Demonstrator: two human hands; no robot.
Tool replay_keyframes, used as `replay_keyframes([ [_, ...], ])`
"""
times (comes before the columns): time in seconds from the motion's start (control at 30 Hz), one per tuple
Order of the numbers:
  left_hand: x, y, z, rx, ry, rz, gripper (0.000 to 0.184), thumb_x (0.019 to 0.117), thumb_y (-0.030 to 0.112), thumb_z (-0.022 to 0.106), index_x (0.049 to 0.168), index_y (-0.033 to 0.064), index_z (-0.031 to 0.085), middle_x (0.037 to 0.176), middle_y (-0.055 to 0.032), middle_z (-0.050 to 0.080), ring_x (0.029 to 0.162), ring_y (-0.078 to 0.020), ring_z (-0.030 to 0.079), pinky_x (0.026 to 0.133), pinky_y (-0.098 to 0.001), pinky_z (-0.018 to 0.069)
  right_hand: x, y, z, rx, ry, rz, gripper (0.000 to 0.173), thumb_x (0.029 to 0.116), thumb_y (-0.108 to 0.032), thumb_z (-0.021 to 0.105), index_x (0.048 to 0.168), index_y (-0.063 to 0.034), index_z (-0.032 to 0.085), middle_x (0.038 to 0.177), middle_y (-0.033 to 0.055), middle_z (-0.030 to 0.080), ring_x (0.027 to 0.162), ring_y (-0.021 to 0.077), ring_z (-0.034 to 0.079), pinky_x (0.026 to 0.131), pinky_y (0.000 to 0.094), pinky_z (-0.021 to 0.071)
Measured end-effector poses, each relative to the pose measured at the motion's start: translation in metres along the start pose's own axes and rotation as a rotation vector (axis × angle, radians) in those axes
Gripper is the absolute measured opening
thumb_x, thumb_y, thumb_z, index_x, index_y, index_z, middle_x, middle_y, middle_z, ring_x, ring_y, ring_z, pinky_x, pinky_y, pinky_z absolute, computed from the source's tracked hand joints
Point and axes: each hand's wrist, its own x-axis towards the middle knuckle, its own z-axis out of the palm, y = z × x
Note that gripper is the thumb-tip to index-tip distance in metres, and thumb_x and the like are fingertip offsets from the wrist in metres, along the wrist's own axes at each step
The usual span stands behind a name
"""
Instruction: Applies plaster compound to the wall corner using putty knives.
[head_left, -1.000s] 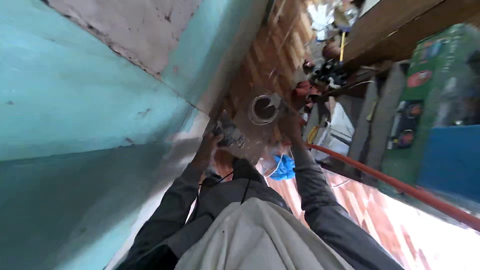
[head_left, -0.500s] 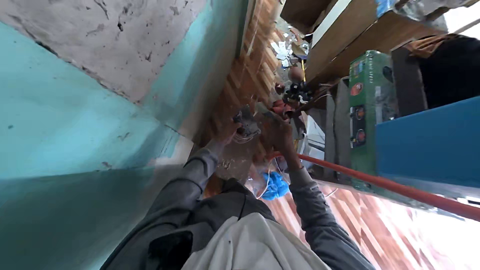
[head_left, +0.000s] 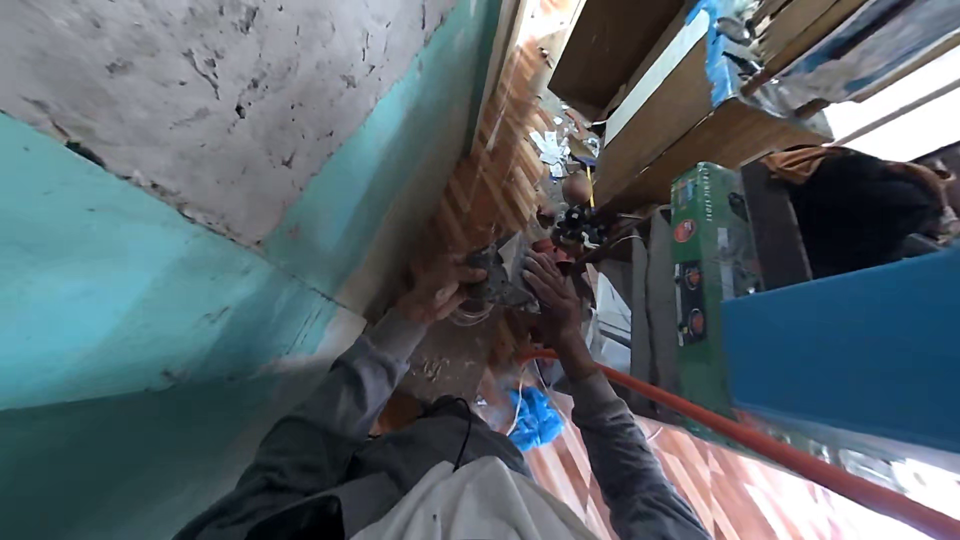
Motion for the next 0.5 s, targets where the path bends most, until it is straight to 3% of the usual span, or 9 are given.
replay_keyframes([
  [0.27,-0.007,-0.01,-0.016,0.059,0.083,0.118,0.041,0.0922,-0.005,0.058,0.133,0.0021,0.057,0.108,-0.0133,0.069,0.092,-0.0212,0.069,0.083,-0.0389,0.0598,-0.016,0.015,0.038,-0.029,0.081,0.078,0.034,0.0929,0.0,0.061,0.125,-0.0035,0.072,0.134,0.0143,0.067,0.132,0.0301,0.059,0.113,0.0483,0.0478],
  [0.37,-0.011,-0.008,-0.017,0.121,0.118,0.161,0.041,0.093,-0.005,0.059,0.133,0.0032,0.058,0.106,-0.0123,0.07,0.09,-0.0199,0.069,0.081,-0.0373,0.0607,-0.024,0.014,0.047,-0.014,0.1,0.131,0.035,0.0933,0.001,0.058,0.126,0.0019,0.07,0.134,0.0183,0.067,0.131,0.0323,0.06,0.111,0.0476,0.0505],
  [0.5,-0.017,-0.002,-0.018,0.168,0.132,0.203,0.044,0.0939,-0.004,0.059,0.137,0.0028,0.056,0.111,-0.0136,0.069,0.094,-0.0212,0.069,0.084,-0.0389,0.0605,-0.032,0.008,0.06,-0.039,0.091,0.258,0.035,0.0928,0.002,0.06,0.127,0.0018,0.07,0.134,0.0179,0.066,0.13,0.0308,0.061,0.111,0.0473,0.0503],
])
